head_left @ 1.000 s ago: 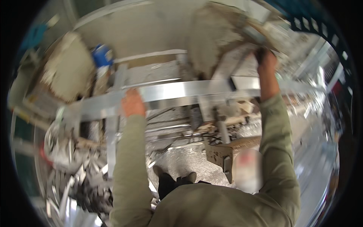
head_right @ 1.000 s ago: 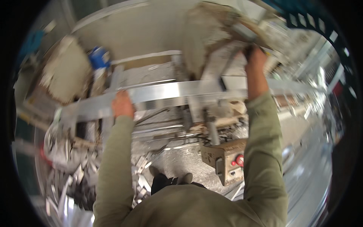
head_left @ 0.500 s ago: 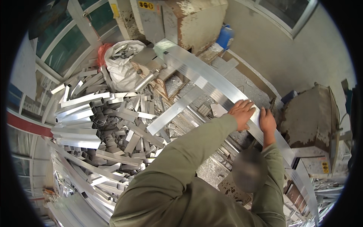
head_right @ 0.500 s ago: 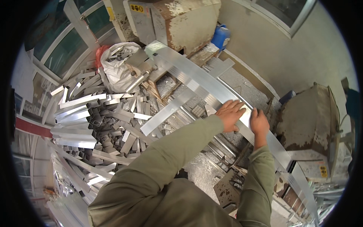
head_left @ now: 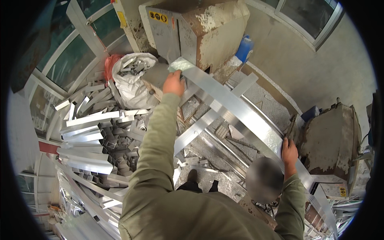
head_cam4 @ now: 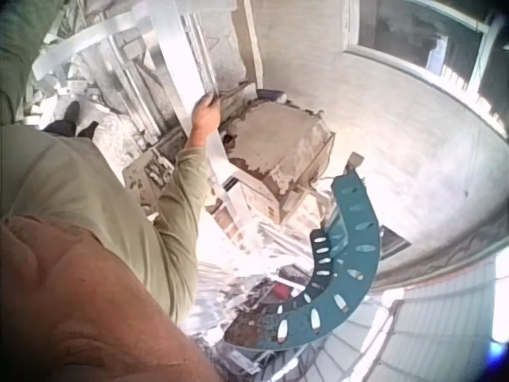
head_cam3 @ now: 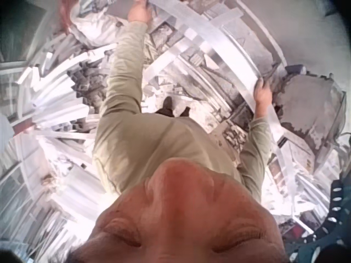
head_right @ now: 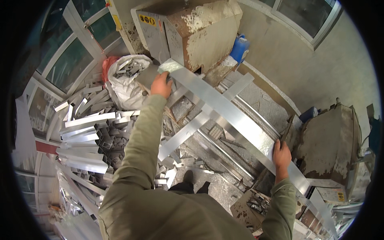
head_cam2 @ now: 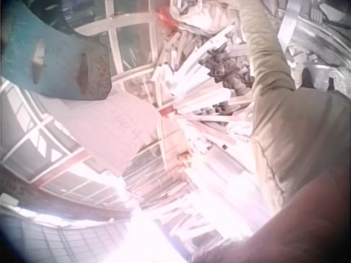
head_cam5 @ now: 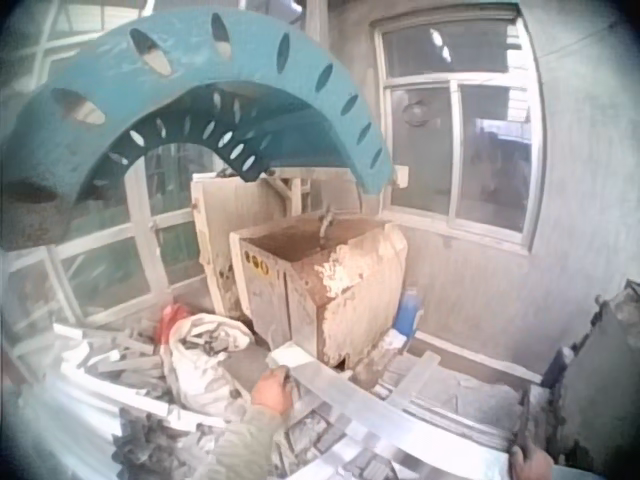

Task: The person repeatedly picks up long aluminum profiles, measures them with a tape measure, and cuts them using a chop saw. After each cut, the person removes the cut piece and places it aside, then repeats the process with another profile.

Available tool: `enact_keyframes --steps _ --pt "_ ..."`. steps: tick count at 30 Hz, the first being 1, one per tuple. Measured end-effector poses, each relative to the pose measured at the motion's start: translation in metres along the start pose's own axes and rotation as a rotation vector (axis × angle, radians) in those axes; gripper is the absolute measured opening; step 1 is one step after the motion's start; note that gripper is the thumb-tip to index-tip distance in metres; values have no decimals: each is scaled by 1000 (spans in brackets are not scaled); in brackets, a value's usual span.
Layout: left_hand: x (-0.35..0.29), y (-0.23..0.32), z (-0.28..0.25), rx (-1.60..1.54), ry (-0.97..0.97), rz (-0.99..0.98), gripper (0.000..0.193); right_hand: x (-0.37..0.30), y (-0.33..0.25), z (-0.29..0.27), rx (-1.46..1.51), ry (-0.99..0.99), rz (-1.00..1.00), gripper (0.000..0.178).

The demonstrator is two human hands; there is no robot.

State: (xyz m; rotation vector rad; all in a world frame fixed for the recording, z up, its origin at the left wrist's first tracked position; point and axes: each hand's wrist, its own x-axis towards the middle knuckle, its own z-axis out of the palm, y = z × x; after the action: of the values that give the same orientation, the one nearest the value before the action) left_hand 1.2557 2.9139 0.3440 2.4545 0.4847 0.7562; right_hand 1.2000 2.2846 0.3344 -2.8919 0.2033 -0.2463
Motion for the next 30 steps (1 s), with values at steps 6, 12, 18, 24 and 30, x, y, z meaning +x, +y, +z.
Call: enact_keyframes --steps 6,12,18,24,30 --pt "73 31 -83 -399 647 107 42 5 8 10 -15 30 -19 62" --pt "235 105 -109 -214 636 209 59 0 -12 -11 0 -9 -11 54" --pt "145 109 -14 -372 635 376 77 7 -17 -15 -60 -48 78 53" --pt "-220 150 65 -973 -406 -449 91 5 -15 -20 -21 -44 45 45" --pt "-284 223 111 -1446 -948 -959 109 2 -14 -20 70 57 68 44"
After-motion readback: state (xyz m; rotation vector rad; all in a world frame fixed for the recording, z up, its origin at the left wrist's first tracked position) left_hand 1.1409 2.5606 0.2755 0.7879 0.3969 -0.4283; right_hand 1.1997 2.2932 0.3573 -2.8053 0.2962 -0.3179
